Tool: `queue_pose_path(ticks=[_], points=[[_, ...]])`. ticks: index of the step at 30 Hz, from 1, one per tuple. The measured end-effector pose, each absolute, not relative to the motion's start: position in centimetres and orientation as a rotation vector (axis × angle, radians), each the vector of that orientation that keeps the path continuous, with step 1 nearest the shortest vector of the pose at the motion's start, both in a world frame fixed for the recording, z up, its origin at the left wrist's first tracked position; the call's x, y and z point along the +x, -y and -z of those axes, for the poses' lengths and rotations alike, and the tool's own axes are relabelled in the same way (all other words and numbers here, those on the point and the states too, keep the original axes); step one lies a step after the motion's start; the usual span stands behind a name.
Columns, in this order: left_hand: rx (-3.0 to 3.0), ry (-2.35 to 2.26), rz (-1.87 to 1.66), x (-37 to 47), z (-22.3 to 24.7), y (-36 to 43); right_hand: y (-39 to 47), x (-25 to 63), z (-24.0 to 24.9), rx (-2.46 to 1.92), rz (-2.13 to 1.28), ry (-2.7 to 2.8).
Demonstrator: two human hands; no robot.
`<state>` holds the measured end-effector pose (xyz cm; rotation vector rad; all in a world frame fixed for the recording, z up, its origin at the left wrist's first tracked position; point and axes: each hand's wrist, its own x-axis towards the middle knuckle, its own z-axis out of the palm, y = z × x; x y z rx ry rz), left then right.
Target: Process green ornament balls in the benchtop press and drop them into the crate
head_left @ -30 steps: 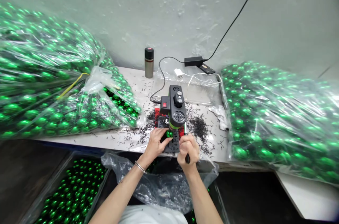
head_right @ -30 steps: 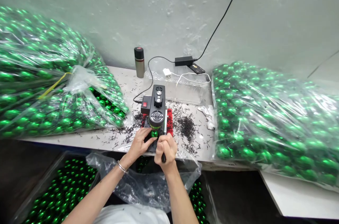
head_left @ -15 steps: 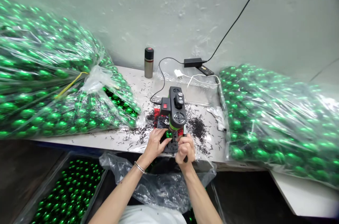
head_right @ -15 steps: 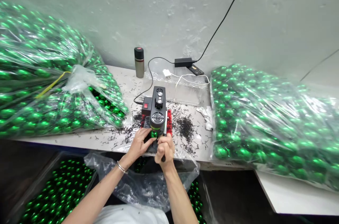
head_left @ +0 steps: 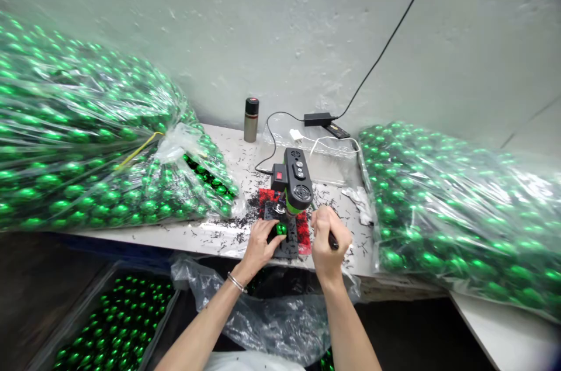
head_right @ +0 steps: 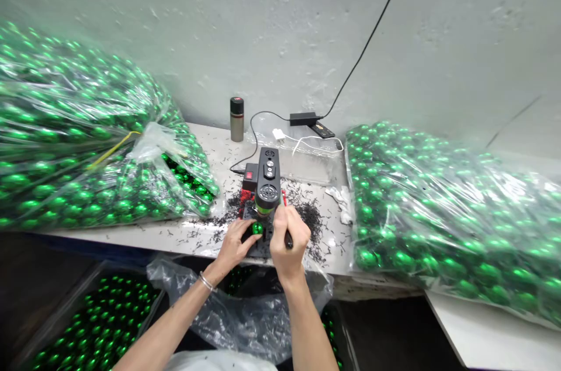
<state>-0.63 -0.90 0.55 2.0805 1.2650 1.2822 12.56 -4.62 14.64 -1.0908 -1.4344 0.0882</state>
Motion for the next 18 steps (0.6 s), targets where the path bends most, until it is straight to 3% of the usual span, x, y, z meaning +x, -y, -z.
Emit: queue_pose_path(ticks=[10, 15, 18], points=[[2.207, -1.105, -1.132, -5.9, -0.6, 9.0, 4.6, 12.5, -12.6, -0.951, -0.075, 1.424], [2.219, -1.531, -1.338, -9.2, -3.6, 0.9, 4.7, 12.5, -12.3, -0.935, -0.055, 1.439], [2.219, -1.961, -0.917, -11.0, -6.2, -5.5, 4.7, 12.5, -12.1, -0.932, -0.046, 1.437]])
